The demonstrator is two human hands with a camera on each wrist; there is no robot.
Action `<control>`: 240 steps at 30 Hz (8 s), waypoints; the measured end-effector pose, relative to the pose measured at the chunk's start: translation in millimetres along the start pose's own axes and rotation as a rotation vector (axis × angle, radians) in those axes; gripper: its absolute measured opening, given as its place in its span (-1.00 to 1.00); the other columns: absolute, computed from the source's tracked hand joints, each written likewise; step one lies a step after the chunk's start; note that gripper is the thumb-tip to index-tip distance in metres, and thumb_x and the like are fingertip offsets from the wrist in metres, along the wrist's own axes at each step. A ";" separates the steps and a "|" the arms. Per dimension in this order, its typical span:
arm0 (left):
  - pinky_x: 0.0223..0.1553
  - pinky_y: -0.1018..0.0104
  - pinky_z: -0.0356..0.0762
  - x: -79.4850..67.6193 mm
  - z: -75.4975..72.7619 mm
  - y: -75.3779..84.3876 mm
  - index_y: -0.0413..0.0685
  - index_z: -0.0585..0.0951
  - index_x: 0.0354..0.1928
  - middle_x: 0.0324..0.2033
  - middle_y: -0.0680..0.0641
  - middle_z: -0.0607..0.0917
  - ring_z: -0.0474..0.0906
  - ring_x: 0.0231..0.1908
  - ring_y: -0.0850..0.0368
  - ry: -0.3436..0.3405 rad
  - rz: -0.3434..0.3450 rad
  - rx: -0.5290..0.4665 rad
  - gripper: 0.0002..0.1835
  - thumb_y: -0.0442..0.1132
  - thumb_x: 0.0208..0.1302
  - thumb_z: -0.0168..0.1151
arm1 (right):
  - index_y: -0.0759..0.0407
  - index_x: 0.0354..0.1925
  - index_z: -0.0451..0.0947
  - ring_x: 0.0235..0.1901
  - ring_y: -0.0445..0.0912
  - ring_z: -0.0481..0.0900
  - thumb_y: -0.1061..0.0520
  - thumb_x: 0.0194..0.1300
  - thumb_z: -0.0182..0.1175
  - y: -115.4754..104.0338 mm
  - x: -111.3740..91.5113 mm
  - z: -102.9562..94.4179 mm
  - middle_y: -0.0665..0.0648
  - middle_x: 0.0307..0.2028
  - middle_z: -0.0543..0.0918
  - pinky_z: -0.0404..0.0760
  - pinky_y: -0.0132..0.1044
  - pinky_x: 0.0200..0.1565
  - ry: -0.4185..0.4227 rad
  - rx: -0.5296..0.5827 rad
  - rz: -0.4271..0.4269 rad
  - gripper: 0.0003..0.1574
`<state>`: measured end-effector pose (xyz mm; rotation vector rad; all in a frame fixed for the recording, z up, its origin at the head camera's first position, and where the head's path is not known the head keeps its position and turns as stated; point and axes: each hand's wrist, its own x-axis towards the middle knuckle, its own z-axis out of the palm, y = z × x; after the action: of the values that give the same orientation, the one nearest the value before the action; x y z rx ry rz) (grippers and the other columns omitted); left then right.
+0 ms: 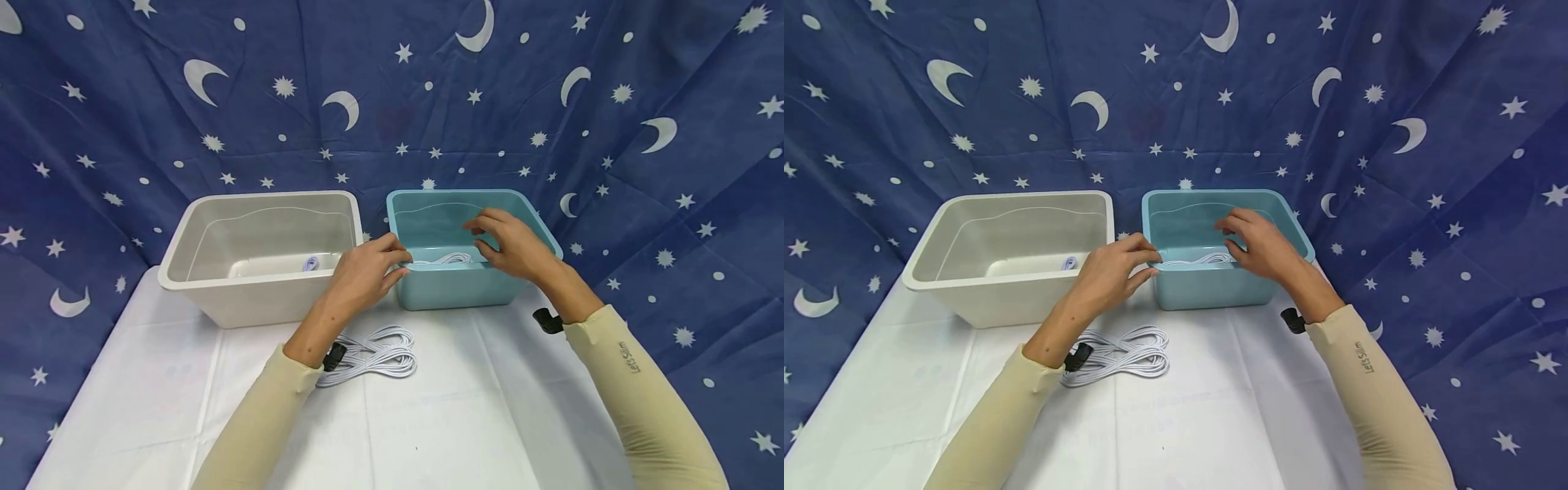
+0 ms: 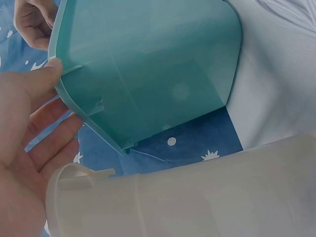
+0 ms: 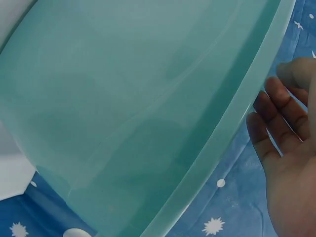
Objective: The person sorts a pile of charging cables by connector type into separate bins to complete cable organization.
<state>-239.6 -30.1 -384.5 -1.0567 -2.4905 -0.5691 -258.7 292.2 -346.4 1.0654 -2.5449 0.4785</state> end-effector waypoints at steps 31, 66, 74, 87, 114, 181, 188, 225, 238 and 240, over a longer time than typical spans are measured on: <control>-0.17 0.22 0.64 0.0 0.1 -1.1 0.16 0.82 0.07 -0.02 0.13 0.66 0.71 -0.13 0.14 0.004 -0.002 -0.002 -0.77 -0.06 0.45 0.43 | 0.19 -0.01 0.69 -0.07 -0.03 0.65 0.40 0.31 0.34 -66.7 -12.5 12.2 0.08 -0.08 0.68 0.66 -0.10 -0.01 0.073 0.043 -0.238 -0.70; -0.22 0.23 0.64 -1.2 1.0 -1.6 0.12 0.83 0.04 -0.04 0.12 0.67 0.71 -0.16 0.13 0.029 0.022 0.011 -0.79 -0.07 0.44 0.44 | 0.13 0.05 0.69 -0.02 -0.08 0.64 0.26 0.36 0.33 -125.6 -26.3 68.3 0.00 -0.03 0.67 0.61 -0.19 0.13 0.067 0.110 -0.283 -0.70; -0.20 0.22 0.66 -1.5 0.0 -2.9 0.12 0.83 0.05 -0.03 0.11 0.66 0.71 -0.15 0.12 0.030 0.027 0.020 -0.78 -0.07 0.44 0.43 | 0.10 0.06 0.68 -0.02 -0.11 0.63 0.25 0.37 0.33 -129.3 -27.9 84.7 -0.03 -0.01 0.67 0.60 -0.23 0.14 0.047 0.134 -0.265 -0.69; -0.18 0.21 0.67 -2.9 0.0 -1.3 0.12 0.83 0.05 -0.02 0.09 0.66 0.72 -0.13 0.11 0.025 0.027 0.027 -0.77 -0.06 0.44 0.43 | 0.06 0.07 0.67 0.00 -0.14 0.63 0.22 0.34 0.42 -141.4 -29.8 119.0 -0.04 0.01 0.65 0.62 -0.27 0.08 0.002 0.162 -0.289 -0.66; -0.18 0.21 0.65 -1.5 1.0 -0.8 0.13 0.83 0.05 -0.03 0.11 0.66 0.71 -0.13 0.11 0.036 0.019 0.013 -0.78 -0.06 0.44 0.43 | 0.10 0.03 0.69 -0.04 -0.11 0.62 0.17 0.27 0.46 -151.5 -26.1 173.7 -0.02 -0.07 0.66 0.60 -0.23 0.13 -0.161 0.109 -0.283 -0.65; -0.17 0.20 0.65 -4.3 0.8 -1.9 0.13 0.82 0.06 -0.02 0.11 0.66 0.71 -0.12 0.11 0.035 0.017 0.007 -0.77 -0.08 0.44 0.43 | 0.02 -0.11 0.75 -0.11 -0.14 0.57 0.21 0.10 0.44 -146.9 -31.4 156.3 -0.12 -0.19 0.72 0.58 -0.24 0.05 -0.161 0.049 -0.305 -0.67; -0.16 0.19 0.65 -4.7 0.9 -3.2 0.14 0.82 0.06 -0.02 0.12 0.67 0.71 -0.11 0.12 0.034 0.008 0.004 -0.78 -0.08 0.45 0.42 | 0.00 -0.10 0.73 -0.08 -0.13 0.57 0.18 0.10 0.42 -143.4 -34.1 151.7 -0.11 -0.17 0.69 0.57 -0.21 0.12 -0.176 0.023 -0.295 -0.67; -0.19 0.21 0.64 1.8 -2.5 -0.1 0.11 0.82 0.04 -0.05 0.11 0.67 0.70 -0.15 0.12 0.045 0.017 -0.013 -0.78 -0.09 0.42 0.45 | 0.05 -0.11 0.72 -0.06 -0.14 0.55 0.32 0.06 0.38 -115.8 -34.5 64.6 -0.12 -0.13 0.69 0.58 -0.20 0.06 -0.116 0.055 -0.287 -0.62; -0.17 0.21 0.65 1.1 0.0 0.5 0.12 0.83 0.05 -0.04 0.11 0.67 0.71 -0.14 0.13 0.028 0.014 -0.002 -0.78 -0.09 0.42 0.45 | 0.12 -0.09 0.70 -0.09 -0.10 0.56 0.41 0.01 0.36 -93.8 -29.6 23.9 -0.03 -0.12 0.69 0.57 -0.15 0.03 -0.040 0.144 -0.296 -0.55; -0.18 0.21 0.64 0.2 0.2 1.0 0.12 0.83 0.05 -0.04 0.11 0.67 0.71 -0.14 0.13 0.026 0.010 -0.006 -0.78 -0.09 0.42 0.46 | 0.12 -0.09 0.70 -0.09 -0.11 0.55 0.42 0.01 0.35 -90.3 -28.4 17.5 -0.04 -0.11 0.69 0.55 -0.17 0.00 -0.032 0.159 -0.285 -0.54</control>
<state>-239.0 -29.2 -384.4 -1.0566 -2.4615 -0.5839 -177.3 242.3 -358.4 1.4767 -2.3587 0.5957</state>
